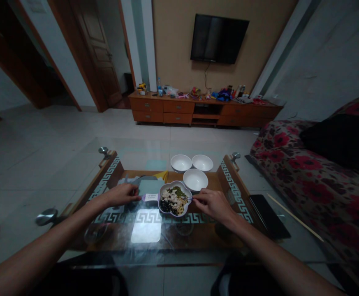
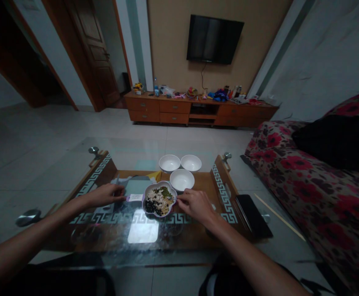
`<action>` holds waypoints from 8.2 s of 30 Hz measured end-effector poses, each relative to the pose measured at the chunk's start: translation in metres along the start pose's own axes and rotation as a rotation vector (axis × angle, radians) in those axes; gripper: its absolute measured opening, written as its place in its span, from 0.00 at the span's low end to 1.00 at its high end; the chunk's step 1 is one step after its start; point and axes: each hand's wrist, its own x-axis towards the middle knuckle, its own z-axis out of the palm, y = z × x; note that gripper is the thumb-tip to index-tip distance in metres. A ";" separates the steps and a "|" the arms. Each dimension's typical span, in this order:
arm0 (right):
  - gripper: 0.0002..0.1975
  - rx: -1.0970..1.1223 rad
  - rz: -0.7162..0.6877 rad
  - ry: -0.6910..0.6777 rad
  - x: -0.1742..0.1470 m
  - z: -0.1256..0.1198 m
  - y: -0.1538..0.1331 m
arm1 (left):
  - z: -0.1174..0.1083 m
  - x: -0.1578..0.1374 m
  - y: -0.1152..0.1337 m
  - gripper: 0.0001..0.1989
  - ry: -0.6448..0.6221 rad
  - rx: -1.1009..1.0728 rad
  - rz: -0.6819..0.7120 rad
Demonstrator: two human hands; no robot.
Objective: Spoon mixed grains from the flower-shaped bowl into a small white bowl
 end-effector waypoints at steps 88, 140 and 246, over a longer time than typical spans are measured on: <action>0.14 0.270 0.130 0.098 0.017 0.040 -0.008 | 0.003 0.005 -0.005 0.25 0.020 0.003 -0.002; 0.16 0.035 0.147 0.354 0.033 -0.017 0.041 | 0.004 0.004 -0.006 0.25 0.020 0.044 0.007; 0.09 0.083 0.035 -0.087 0.027 0.000 -0.003 | 0.010 0.062 0.039 0.30 0.192 -0.060 0.206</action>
